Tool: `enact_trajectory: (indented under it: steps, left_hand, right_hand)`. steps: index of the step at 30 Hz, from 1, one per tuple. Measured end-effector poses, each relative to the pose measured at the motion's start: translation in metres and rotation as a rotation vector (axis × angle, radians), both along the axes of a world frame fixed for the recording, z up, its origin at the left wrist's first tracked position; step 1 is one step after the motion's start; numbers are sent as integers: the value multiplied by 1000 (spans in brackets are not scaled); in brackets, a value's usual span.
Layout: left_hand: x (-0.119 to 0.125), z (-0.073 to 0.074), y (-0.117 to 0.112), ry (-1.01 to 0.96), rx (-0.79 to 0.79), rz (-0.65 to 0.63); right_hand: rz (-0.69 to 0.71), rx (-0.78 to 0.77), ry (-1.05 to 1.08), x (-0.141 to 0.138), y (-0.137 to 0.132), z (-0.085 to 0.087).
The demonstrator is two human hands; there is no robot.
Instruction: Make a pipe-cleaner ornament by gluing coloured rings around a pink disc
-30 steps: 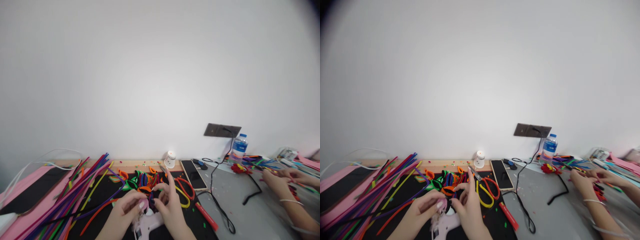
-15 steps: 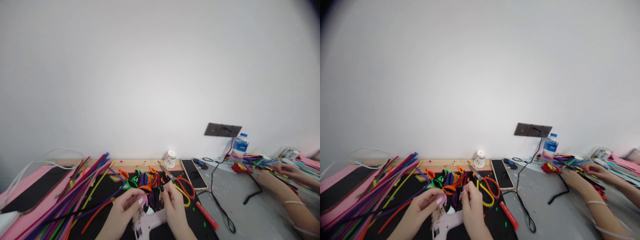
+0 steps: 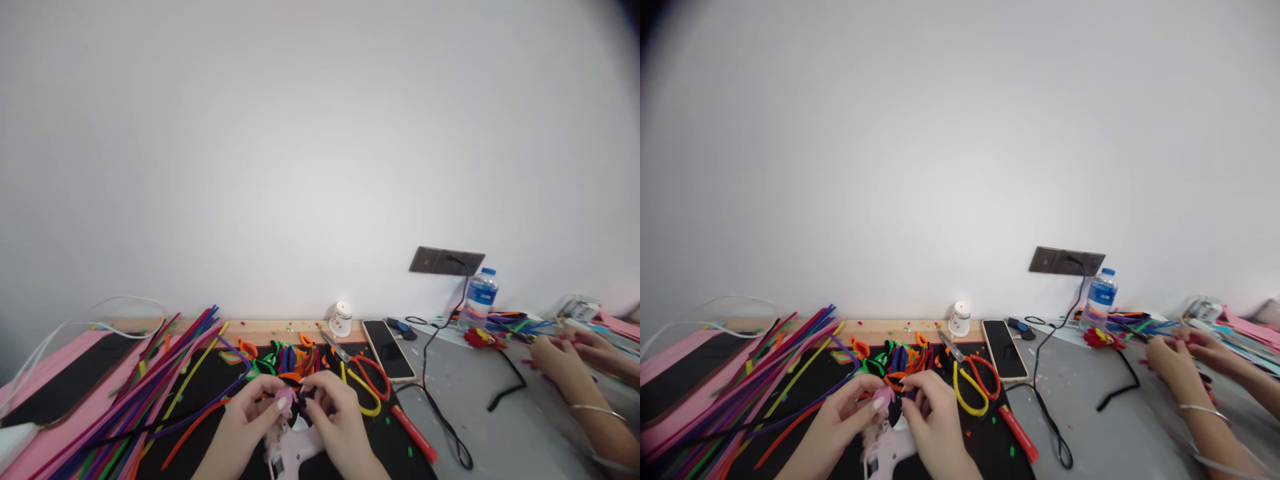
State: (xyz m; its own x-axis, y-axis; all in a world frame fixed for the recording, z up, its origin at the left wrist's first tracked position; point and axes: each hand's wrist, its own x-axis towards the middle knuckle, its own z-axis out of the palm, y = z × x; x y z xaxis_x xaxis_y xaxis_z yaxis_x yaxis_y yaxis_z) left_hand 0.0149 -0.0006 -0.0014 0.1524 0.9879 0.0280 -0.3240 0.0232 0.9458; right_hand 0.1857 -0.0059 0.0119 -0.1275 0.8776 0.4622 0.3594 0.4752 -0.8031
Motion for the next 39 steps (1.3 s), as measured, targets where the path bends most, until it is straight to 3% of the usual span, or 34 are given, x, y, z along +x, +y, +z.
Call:
enact_trajectory:
  steps: [6, 10, 16, 27, 34, 39]
  left_hand:
    - [2, -5, -1, -17, 1, -46]
    - [2, -8, -1, 13, 4, -3]
    - [-3, -12, 2, 34, 40, -42]
    - [0, -1, 1, 119, 40, -27]
    - [-1, -3, 1, 113, -15, -57]
    - [1, 0, 0, 117, -46, -1]
  right_hand:
    - [40, 75, -27, -3, -2, -1]
    - [28, 69, -5, -3, -2, -1]
    - [-29, 29, -40, -3, -1, -3]
    - [-14, 34, -99, -3, 0, -1]
    - [-8, 60, -104, -3, 1, -2]
    - [-3, 74, -117, -2, -1, 2]
